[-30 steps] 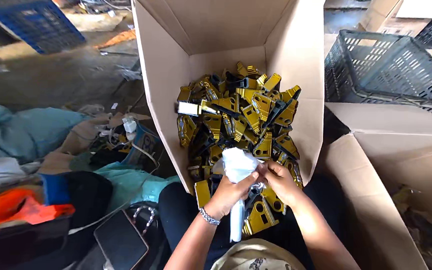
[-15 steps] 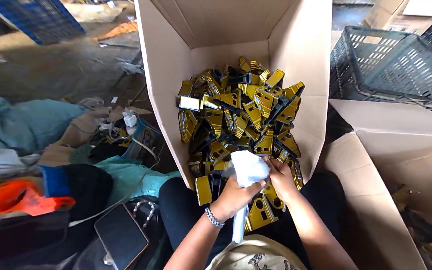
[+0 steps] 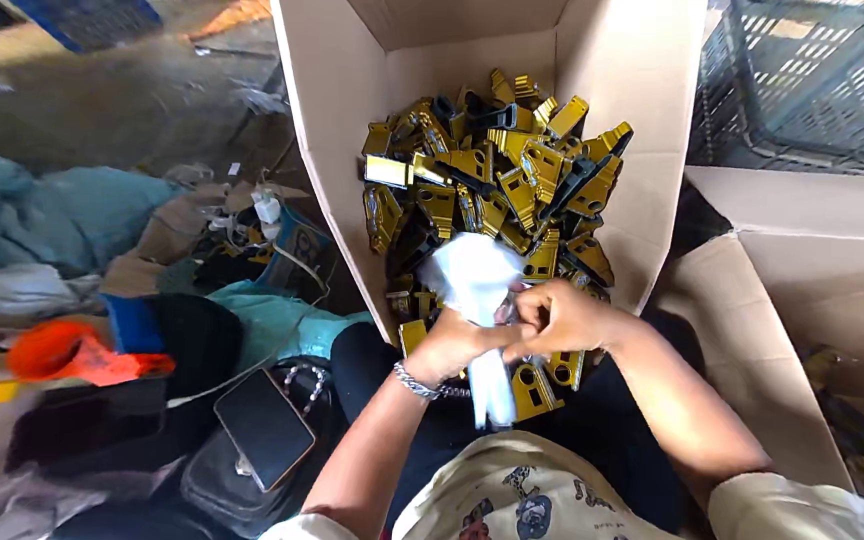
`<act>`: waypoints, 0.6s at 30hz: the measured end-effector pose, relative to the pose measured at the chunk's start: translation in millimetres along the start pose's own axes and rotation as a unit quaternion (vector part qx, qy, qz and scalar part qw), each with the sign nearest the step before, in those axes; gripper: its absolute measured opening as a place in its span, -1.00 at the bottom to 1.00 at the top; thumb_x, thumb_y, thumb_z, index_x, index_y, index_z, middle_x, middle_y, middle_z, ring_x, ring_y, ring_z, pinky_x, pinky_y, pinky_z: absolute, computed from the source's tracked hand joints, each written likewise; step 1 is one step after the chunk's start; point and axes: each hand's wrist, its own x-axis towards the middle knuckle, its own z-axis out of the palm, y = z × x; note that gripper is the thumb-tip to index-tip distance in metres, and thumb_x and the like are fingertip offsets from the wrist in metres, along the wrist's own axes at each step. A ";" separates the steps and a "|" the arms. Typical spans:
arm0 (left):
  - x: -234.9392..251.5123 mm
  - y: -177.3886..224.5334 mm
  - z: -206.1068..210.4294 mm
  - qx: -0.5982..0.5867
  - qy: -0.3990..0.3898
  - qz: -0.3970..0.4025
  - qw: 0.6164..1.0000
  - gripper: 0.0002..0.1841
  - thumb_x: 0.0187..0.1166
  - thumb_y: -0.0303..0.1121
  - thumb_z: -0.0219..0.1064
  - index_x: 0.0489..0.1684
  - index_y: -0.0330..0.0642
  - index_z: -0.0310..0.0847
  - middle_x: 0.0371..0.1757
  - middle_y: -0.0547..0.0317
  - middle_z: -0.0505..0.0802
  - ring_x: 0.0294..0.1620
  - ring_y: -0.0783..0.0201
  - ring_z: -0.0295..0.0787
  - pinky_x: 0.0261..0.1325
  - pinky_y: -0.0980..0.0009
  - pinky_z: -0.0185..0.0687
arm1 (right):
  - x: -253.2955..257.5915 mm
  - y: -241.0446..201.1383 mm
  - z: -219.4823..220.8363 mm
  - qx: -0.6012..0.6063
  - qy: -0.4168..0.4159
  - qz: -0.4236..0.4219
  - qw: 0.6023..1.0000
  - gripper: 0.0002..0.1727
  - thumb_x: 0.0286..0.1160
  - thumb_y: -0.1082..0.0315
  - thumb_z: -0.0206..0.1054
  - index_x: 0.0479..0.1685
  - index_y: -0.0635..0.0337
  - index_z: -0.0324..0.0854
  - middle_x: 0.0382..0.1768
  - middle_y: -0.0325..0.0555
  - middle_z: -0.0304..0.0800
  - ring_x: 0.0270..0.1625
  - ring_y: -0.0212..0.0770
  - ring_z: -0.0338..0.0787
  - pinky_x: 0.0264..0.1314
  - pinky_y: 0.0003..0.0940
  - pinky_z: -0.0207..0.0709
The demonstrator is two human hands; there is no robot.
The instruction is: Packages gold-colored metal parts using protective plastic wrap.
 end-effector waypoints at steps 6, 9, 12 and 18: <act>-18.6 -21.2 -69.7 0.264 0.242 0.161 0.920 -0.61 0.19 -0.55 0.51 0.04 -0.34 0.64 -0.20 0.26 0.84 -0.16 0.50 0.79 -0.02 0.42 0.79 | 13.0 36.8 0.6 -0.126 0.074 0.120 0.982 -0.67 0.42 0.40 0.51 0.10 0.39 0.68 0.03 0.17 0.80 0.08 0.00 0.81 0.22 -0.06 0.69; -19.5 -20.5 -69.4 0.196 0.311 0.126 0.921 -0.60 0.21 -0.61 0.48 0.08 -0.28 0.63 -0.15 0.32 0.89 -0.10 0.50 0.83 0.05 0.45 0.79 | 30.0 63.8 51.1 -0.305 -0.168 0.182 0.920 -0.46 0.63 0.10 0.35 0.57 0.04 0.59 0.81 0.26 0.07 0.79 0.45 0.06 0.70 0.48 0.00; -16.5 -23.5 -62.2 0.176 0.317 0.141 0.921 -0.57 0.23 -0.53 0.57 0.11 -0.32 0.62 -0.15 0.28 0.90 -0.10 0.48 0.86 0.08 0.44 0.82 | 35.3 92.6 70.8 -0.355 -0.169 0.167 0.904 -0.32 0.59 -0.12 0.35 0.62 0.03 0.50 0.76 0.30 0.17 0.76 0.45 0.12 0.70 0.50 -0.06; -11.0 -30.1 -61.3 0.158 0.340 0.127 0.918 -0.56 0.28 -0.46 0.57 0.11 -0.43 0.58 -0.14 0.20 0.87 -0.10 0.48 0.84 0.09 0.48 0.79 | 4.0 91.8 42.2 -0.370 -0.132 0.171 0.903 -0.47 0.69 0.06 0.30 0.54 0.13 0.56 0.48 0.34 0.55 0.66 0.40 0.34 0.61 0.34 0.27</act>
